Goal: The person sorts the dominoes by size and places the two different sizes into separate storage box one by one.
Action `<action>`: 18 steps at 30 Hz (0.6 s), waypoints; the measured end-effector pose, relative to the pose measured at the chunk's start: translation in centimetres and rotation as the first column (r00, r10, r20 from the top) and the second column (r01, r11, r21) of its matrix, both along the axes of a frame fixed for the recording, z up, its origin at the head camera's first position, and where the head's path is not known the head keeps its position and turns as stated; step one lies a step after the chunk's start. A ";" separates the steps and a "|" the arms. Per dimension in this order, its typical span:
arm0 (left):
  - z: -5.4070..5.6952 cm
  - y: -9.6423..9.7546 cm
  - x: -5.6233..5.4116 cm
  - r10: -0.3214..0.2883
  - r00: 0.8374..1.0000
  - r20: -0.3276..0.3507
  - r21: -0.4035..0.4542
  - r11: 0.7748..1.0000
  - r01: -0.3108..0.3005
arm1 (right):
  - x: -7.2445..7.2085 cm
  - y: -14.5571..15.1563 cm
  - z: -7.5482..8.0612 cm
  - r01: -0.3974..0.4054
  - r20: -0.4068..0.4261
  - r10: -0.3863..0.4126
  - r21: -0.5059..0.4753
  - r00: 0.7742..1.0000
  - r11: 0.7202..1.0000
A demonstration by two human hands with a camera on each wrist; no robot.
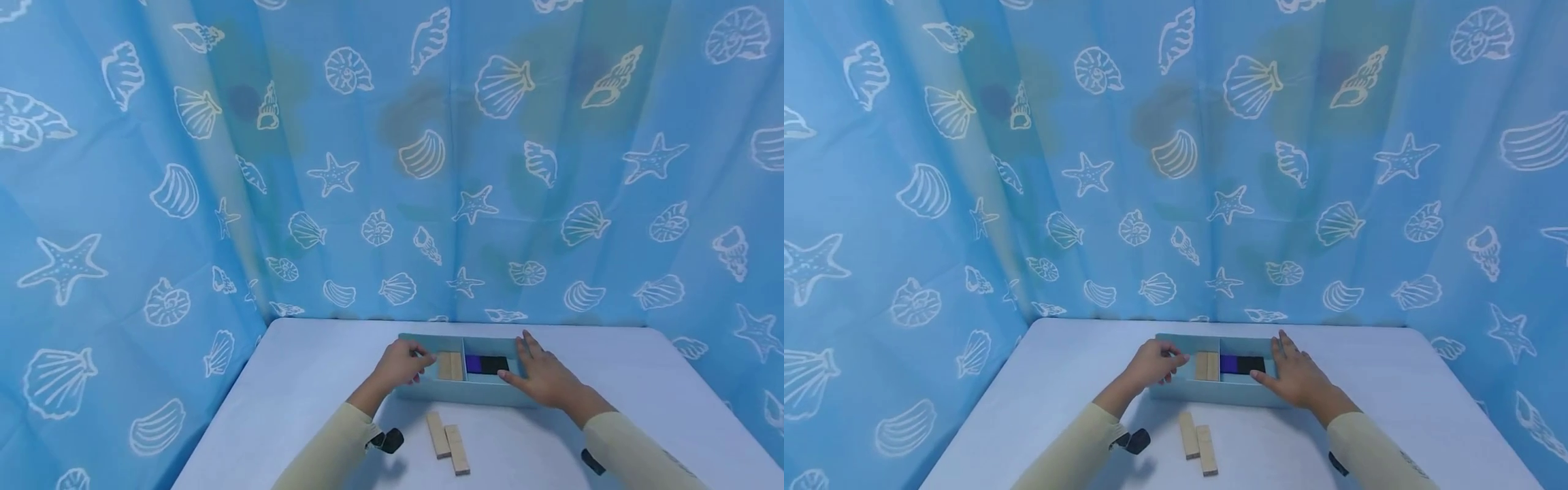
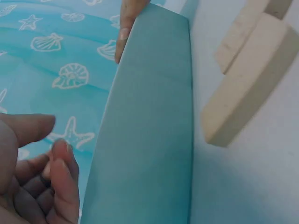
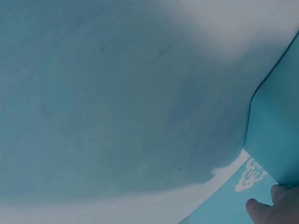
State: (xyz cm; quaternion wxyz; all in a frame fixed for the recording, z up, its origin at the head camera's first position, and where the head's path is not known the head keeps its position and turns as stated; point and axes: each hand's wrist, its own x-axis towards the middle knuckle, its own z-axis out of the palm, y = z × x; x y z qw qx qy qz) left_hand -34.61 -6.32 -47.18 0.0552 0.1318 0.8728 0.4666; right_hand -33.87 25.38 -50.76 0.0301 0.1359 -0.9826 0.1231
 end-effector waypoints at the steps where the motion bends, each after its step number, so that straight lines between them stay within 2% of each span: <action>1: -0.1 -0.4 0.3 0.005 1.000 -0.006 0.025 1.000 -0.005 | -0.1 -0.1 0.0 -0.006 -0.003 0.006 -0.002 1.000 1.000; 3: -0.3 -1.1 0.8 -0.009 1.000 -0.010 0.063 0.998 0.009 | -0.2 -0.2 0.1 -0.014 -0.005 0.014 0.002 1.000 1.000; 7: -0.9 -1.6 2.1 -0.103 0.995 0.008 0.063 0.993 0.102 | 0.0 0.3 0.1 -0.021 -0.009 0.021 0.002 1.000 1.000; 9: -1.3 -1.7 2.7 -0.144 0.989 0.036 0.023 0.989 0.144 | 0.1 0.4 0.1 -0.027 -0.010 0.027 -0.005 1.000 1.000; 12: -2.0 -1.8 3.6 -0.172 0.979 0.111 -0.069 0.981 0.180 | 0.0 0.3 0.1 -0.043 -0.012 0.043 -0.008 0.999 0.999; 15: -2.7 -1.9 4.2 -0.212 0.959 0.188 -0.178 0.953 0.246 | -0.3 0.2 0.1 -0.058 -0.009 0.058 -0.005 0.998 0.998; 18: -3.4 -1.8 4.6 -0.242 0.944 0.226 -0.254 0.921 0.297 | -0.5 0.0 0.2 -0.072 -0.005 0.072 -0.003 0.997 0.997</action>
